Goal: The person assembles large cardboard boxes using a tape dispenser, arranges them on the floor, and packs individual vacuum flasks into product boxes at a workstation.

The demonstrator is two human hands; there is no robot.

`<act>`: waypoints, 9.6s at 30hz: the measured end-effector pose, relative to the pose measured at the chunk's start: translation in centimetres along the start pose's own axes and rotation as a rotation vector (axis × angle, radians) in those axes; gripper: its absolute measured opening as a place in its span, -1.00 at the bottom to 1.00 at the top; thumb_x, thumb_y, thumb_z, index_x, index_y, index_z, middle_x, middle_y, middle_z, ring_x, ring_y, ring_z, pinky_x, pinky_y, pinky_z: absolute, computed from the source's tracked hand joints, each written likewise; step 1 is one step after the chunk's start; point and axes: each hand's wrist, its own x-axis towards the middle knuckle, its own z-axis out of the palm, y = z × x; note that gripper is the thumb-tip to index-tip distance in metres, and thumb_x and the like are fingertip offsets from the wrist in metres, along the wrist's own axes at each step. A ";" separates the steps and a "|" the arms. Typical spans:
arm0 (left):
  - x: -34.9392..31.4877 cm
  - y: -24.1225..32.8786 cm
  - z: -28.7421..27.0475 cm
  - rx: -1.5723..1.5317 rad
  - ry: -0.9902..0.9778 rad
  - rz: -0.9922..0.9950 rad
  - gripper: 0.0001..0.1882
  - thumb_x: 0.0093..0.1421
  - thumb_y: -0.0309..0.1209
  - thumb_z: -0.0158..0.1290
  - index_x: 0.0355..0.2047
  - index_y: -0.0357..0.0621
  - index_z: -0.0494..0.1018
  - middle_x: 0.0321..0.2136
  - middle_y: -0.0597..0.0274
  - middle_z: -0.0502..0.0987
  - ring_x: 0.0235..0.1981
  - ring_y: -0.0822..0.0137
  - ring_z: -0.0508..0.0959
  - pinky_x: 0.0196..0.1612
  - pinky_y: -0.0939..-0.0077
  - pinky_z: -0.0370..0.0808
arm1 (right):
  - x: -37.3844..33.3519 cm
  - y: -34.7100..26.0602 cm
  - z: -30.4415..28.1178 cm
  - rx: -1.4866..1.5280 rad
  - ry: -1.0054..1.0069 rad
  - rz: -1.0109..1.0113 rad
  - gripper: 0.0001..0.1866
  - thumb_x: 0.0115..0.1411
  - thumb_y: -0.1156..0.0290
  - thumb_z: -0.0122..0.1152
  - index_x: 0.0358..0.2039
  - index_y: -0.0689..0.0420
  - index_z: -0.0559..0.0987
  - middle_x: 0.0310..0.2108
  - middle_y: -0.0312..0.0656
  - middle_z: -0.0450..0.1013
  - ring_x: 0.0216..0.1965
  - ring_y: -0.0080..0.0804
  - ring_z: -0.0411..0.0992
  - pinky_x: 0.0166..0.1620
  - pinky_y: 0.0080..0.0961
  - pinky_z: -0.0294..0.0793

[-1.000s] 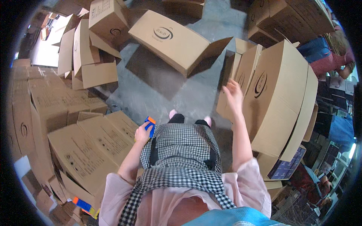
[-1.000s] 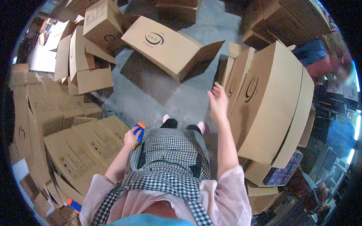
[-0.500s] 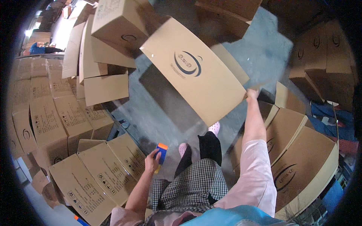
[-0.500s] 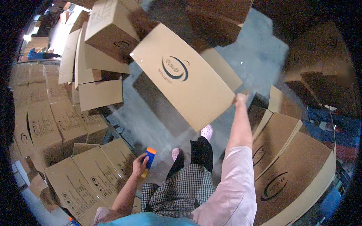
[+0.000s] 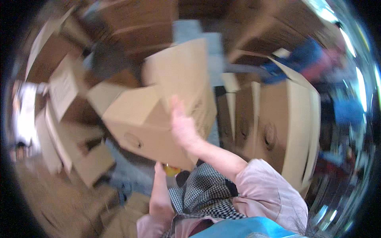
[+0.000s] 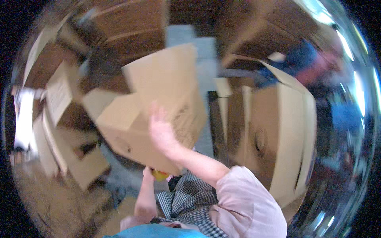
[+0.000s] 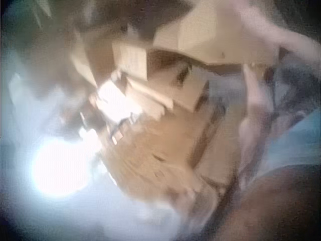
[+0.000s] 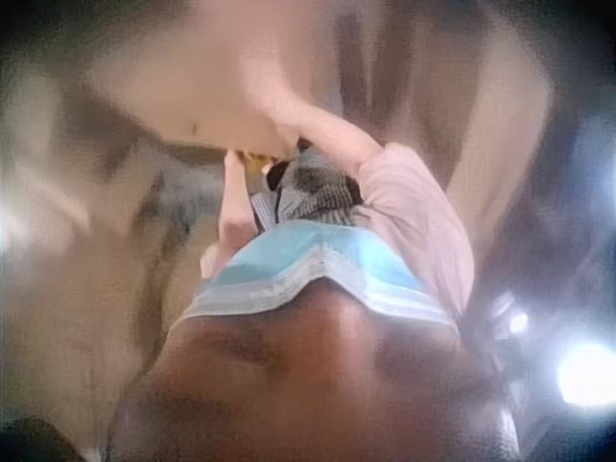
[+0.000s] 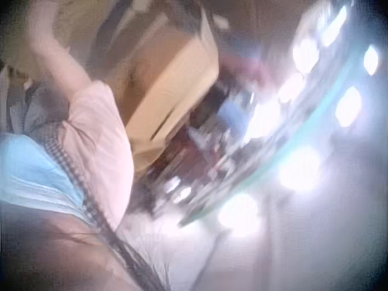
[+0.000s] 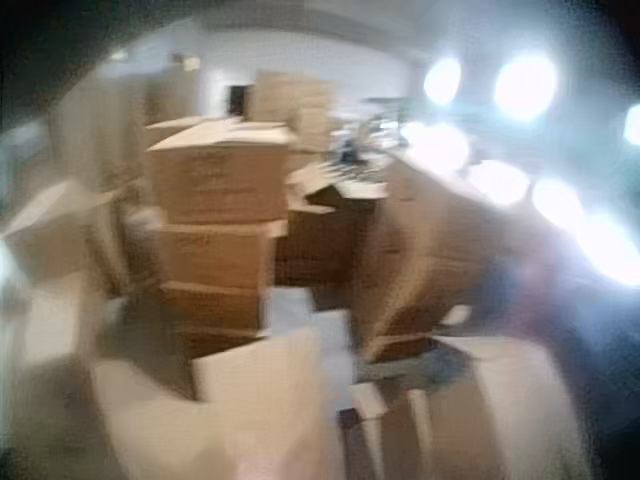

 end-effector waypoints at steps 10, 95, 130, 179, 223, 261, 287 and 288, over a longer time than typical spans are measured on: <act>-22.4 9.7 11.9 0.377 -0.425 0.312 -0.60 0.33 -0.19 -0.09 0.06 -0.19 0.32 -0.05 0.17 0.47 -0.04 0.16 0.48 -0.05 0.12 0.50 | -22.2 -6.0 -25.8 0.149 0.763 0.010 -0.15 0.00 0.63 0.03 0.31 0.38 -0.06 -0.03 0.41 0.33 -0.36 0.11 0.52 -0.32 -0.25 0.56; 9.3 59.8 -12.1 0.548 0.736 0.136 -0.60 0.21 -0.09 -0.06 -0.06 0.02 0.52 -0.16 -0.08 0.56 -0.09 -0.08 0.54 -0.02 0.12 0.45 | 66.0 -41.6 36.6 -0.417 -0.270 -0.240 -0.02 0.07 -0.49 -0.16 0.11 0.22 0.36 -0.04 0.19 0.43 0.00 0.17 0.40 0.07 -0.09 0.38; -18.1 54.6 0.8 0.590 -0.134 0.581 -0.52 -0.04 -0.53 0.33 -0.10 -0.29 0.40 -0.34 0.22 0.60 -0.30 0.49 0.55 -0.19 0.57 0.49 | 24.8 -27.5 18.7 1.732 -1.005 0.510 -0.41 0.31 -0.13 -0.07 -0.33 0.22 0.59 -0.37 -0.25 0.52 -0.24 -0.51 0.45 -0.15 -0.48 0.42; -13.3 47.5 -20.0 1.008 0.348 0.378 -0.54 0.00 -0.14 0.30 -0.40 -0.38 0.52 -0.60 0.08 0.51 -0.54 0.45 0.46 -0.38 0.46 0.44 | 49.4 -21.0 32.8 -0.335 -0.123 0.149 -0.11 0.15 -0.46 -0.39 0.18 0.01 0.39 -0.02 0.03 0.48 0.05 0.00 0.43 0.10 -0.11 0.35; -0.7 60.2 -14.9 1.472 0.606 0.162 -0.15 -0.02 0.38 0.02 0.02 -0.09 0.47 -0.13 -0.10 0.56 -0.04 -0.07 0.53 0.02 0.09 0.42 | 22.0 -36.1 41.2 1.782 0.242 1.231 0.00 0.22 -0.02 0.17 0.35 0.18 -0.25 0.26 0.01 0.12 0.21 -0.16 0.22 0.24 -0.22 0.22; -1.0 46.7 -26.0 0.133 -0.237 0.009 -0.39 0.14 -0.01 0.15 0.09 -0.12 0.41 0.11 0.02 0.42 0.11 0.24 0.44 0.22 0.34 0.28 | 15.8 -43.8 10.8 0.871 -0.006 -0.950 -0.53 0.04 0.04 0.20 -0.17 0.15 0.55 -0.08 -0.16 0.46 -0.07 -0.16 0.40 0.11 0.02 0.27; -15.6 52.2 10.2 0.979 -0.505 0.519 -0.49 0.00 -0.47 0.32 -0.07 -0.28 0.36 -0.35 0.18 0.58 -0.31 0.45 0.55 -0.21 0.55 0.50 | 15.5 -16.9 13.6 1.867 -0.404 0.614 -0.48 0.32 -0.01 0.00 -0.15 0.26 0.59 -0.22 -0.20 0.56 -0.18 -0.50 0.47 -0.08 -0.50 0.42; -15.3 51.9 11.1 1.023 -0.519 0.518 -0.51 0.01 -0.47 0.32 -0.08 -0.29 0.36 -0.35 0.18 0.58 -0.31 0.45 0.55 -0.21 0.56 0.50 | 15.3 -16.3 12.9 1.702 -0.361 0.559 -0.50 0.30 0.02 0.05 -0.14 0.27 0.60 -0.21 -0.19 0.56 -0.18 -0.50 0.49 -0.07 -0.48 0.43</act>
